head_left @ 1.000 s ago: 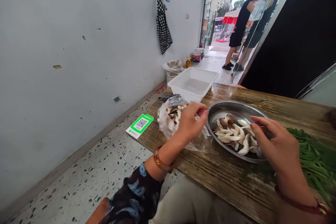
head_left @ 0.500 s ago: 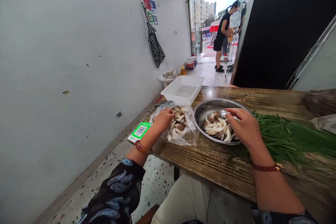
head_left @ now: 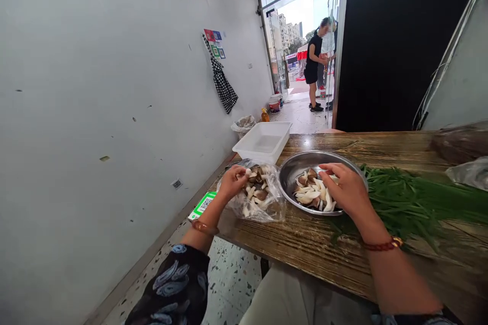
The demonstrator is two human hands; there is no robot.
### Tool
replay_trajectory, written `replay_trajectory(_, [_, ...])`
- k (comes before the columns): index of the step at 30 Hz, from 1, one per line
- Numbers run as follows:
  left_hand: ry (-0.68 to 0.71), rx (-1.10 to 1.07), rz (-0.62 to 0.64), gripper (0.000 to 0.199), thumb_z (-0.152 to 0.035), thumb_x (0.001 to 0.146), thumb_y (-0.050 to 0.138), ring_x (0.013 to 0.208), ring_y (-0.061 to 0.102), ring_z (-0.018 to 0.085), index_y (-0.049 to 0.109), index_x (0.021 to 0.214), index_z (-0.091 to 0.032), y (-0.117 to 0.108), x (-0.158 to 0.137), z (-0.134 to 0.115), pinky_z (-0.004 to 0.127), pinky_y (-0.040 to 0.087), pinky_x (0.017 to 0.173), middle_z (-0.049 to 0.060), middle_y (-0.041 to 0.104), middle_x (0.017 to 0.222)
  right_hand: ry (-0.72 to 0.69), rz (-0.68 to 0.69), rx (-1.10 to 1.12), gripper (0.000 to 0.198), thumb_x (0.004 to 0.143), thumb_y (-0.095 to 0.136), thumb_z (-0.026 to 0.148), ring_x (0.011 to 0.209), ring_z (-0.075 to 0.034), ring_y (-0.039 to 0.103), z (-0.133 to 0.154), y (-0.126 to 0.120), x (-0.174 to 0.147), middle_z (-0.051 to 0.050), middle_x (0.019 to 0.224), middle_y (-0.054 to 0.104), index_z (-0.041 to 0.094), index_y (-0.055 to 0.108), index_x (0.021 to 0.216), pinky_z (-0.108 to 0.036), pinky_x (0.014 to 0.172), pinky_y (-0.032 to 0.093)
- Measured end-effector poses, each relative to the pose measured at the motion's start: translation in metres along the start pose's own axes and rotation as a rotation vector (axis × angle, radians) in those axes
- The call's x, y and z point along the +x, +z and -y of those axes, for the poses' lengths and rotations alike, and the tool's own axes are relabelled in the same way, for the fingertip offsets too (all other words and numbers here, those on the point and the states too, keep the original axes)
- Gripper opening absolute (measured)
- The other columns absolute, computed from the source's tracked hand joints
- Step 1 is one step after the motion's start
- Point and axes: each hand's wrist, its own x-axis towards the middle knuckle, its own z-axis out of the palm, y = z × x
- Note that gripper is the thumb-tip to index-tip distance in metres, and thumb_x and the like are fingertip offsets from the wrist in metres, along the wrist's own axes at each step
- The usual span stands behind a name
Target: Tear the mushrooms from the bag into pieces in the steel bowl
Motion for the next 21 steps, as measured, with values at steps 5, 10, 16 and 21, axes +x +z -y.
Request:
replay_trajectory(5, [-0.240,-0.578,0.024,0.025,-0.037,0.072,0.068,0.063,0.052,0.010,0.065,0.080,-0.013,0.003,-0.006,-0.045,0.021,0.041,0.059,0.001,0.061,0.070,-0.013,-0.019,0.035,0.031,0.087,0.050,0.037,0.089,-0.024,0.065,0.000,0.002,0.000,-0.010,0.101,0.070,0.016,0.070,0.099,-0.039,0.080,0.049])
replay_trajectory(10, [-0.210,-0.839,0.122,0.029,-0.037,0.068,0.073,0.062,0.052,0.009,0.068,0.083,-0.012,0.037,-0.002,-0.104,0.020,0.041,0.058,0.003,0.064,0.074,0.034,-0.056,0.244,0.028,0.086,0.054,0.038,0.085,-0.022,0.065,0.014,-0.005,0.001,-0.009,0.098,0.071,0.018,0.071,0.097,-0.037,0.080,0.051])
replay_trajectory(16, [-0.134,-0.935,0.222,0.026,-0.031,0.068,0.074,0.063,0.053,0.008,0.065,0.085,-0.012,0.088,0.011,-0.146,0.019,0.043,0.061,0.000,0.062,0.071,0.111,-0.011,0.470,0.024,0.085,0.057,0.035,0.088,-0.019,0.066,0.027,-0.010,0.003,-0.007,0.099,0.071,0.020,0.070,0.100,-0.032,0.078,0.053])
replay_trajectory(21, [-0.081,-0.911,0.256,0.022,-0.028,0.070,0.072,0.063,0.054,0.008,0.064,0.084,-0.012,0.105,0.021,-0.157,0.020,0.045,0.062,0.000,0.061,0.071,0.119,-0.070,0.322,0.018,0.083,0.059,0.030,0.079,-0.017,0.065,0.027,-0.008,0.007,-0.005,0.089,0.071,0.019,0.070,0.092,-0.030,0.074,0.052])
